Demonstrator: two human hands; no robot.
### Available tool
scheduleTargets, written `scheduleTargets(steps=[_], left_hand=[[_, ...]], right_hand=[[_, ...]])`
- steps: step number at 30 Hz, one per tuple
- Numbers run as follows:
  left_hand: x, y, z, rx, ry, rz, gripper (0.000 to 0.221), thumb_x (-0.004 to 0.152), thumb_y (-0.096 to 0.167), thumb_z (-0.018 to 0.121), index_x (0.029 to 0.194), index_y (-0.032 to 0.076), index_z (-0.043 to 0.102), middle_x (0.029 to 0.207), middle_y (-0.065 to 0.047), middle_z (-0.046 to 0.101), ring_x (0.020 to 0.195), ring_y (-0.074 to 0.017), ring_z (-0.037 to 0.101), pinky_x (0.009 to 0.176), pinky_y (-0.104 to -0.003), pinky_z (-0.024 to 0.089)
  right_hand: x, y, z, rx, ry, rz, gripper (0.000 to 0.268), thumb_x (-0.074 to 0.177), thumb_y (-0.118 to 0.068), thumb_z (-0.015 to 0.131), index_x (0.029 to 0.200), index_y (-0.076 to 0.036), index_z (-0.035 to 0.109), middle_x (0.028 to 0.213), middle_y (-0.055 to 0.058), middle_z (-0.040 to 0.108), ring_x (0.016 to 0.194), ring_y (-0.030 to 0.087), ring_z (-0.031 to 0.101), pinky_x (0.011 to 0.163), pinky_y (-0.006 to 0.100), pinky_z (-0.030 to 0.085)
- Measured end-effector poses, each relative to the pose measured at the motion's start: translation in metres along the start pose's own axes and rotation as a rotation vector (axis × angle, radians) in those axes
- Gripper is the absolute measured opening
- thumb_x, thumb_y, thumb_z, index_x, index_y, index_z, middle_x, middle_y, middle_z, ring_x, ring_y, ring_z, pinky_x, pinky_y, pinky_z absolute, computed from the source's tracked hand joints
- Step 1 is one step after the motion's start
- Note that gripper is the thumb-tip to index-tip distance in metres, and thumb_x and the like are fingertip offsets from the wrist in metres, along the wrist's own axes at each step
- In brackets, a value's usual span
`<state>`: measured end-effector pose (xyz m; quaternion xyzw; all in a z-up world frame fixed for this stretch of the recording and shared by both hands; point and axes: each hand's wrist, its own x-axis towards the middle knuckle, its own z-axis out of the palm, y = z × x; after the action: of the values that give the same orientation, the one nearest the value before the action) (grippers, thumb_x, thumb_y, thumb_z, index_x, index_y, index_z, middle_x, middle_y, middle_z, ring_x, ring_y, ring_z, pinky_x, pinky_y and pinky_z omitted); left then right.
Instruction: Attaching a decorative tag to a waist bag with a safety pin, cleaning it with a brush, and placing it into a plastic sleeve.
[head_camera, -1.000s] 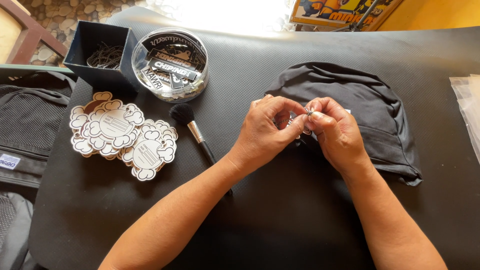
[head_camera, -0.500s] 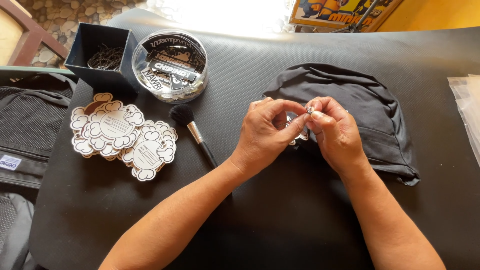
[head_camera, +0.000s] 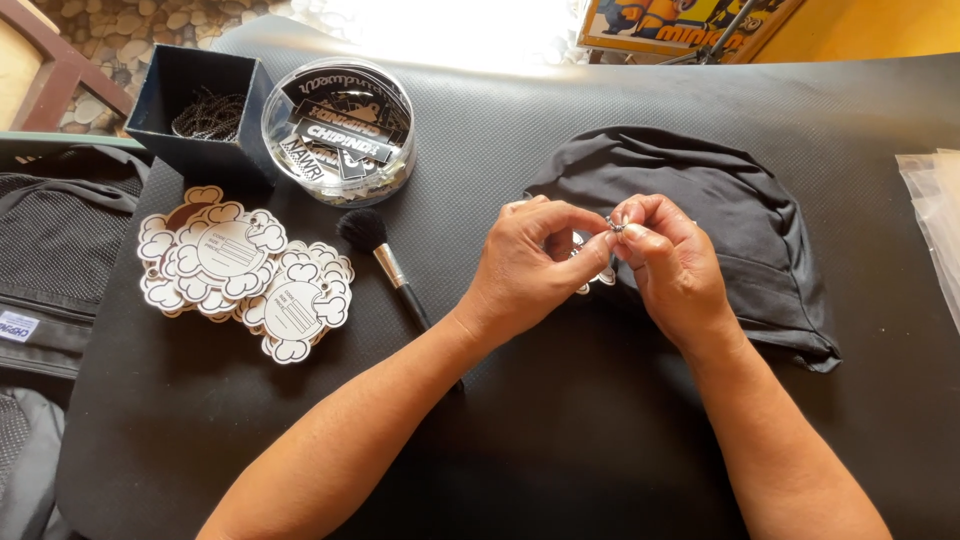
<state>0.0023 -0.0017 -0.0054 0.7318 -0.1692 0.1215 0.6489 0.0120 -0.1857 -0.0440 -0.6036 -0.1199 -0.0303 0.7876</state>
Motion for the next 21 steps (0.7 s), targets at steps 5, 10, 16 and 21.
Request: scheduleTargets(steps=[5, 10, 16, 21], left_hand=[[-0.001, 0.000, -0.001, 0.019, -0.005, -0.003, 0.012, 0.088, 0.030, 0.079, 0.096, 0.021, 0.079, 0.052, 0.005, 0.047, 0.066, -0.0086, 0.057, 0.098, -0.027, 0.042], [-0.002, -0.002, 0.001, 0.047, -0.003, 0.001, 0.012, 0.089, 0.030, 0.079, 0.098, 0.023, 0.079, 0.053, 0.005, 0.047, 0.067, -0.0079, 0.056, 0.100, -0.027, 0.041], [0.001, -0.004, 0.000, 0.069, 0.005, 0.032, 0.012, 0.090, 0.030, 0.078, 0.100, 0.023, 0.079, 0.052, 0.003, 0.050, 0.064, -0.0096, 0.058, 0.099, -0.027, 0.041], [0.008, -0.004, -0.011, 0.022, -0.046, 0.019, 0.014, 0.090, 0.028, 0.077, 0.102, 0.023, 0.078, 0.063, 0.001, 0.067, 0.072, -0.0125, 0.065, 0.097, -0.029, 0.045]], right_hand=[[0.002, 0.006, -0.006, -0.030, -0.021, -0.017, 0.013, 0.102, -0.011, 0.059, 0.100, -0.001, 0.051, 0.097, 0.012, 0.050, 0.084, 0.016, 0.060, 0.077, 0.026, 0.055], [0.002, 0.008, -0.007, -0.044, -0.024, -0.026, 0.013, 0.102, -0.010, 0.059, 0.100, 0.000, 0.052, 0.098, 0.013, 0.052, 0.084, 0.016, 0.060, 0.078, 0.027, 0.055], [0.000, -0.015, 0.003, -0.129, -0.036, -0.017, 0.012, 0.104, -0.012, 0.058, 0.102, 0.000, 0.054, 0.097, 0.011, 0.052, 0.086, 0.015, 0.058, 0.082, 0.028, 0.051], [0.001, -0.040, 0.016, -0.553, 0.012, -0.007, 0.023, 0.109, -0.020, 0.056, 0.123, -0.004, 0.064, 0.095, 0.010, 0.068, 0.091, 0.019, 0.070, 0.092, 0.034, 0.053]])
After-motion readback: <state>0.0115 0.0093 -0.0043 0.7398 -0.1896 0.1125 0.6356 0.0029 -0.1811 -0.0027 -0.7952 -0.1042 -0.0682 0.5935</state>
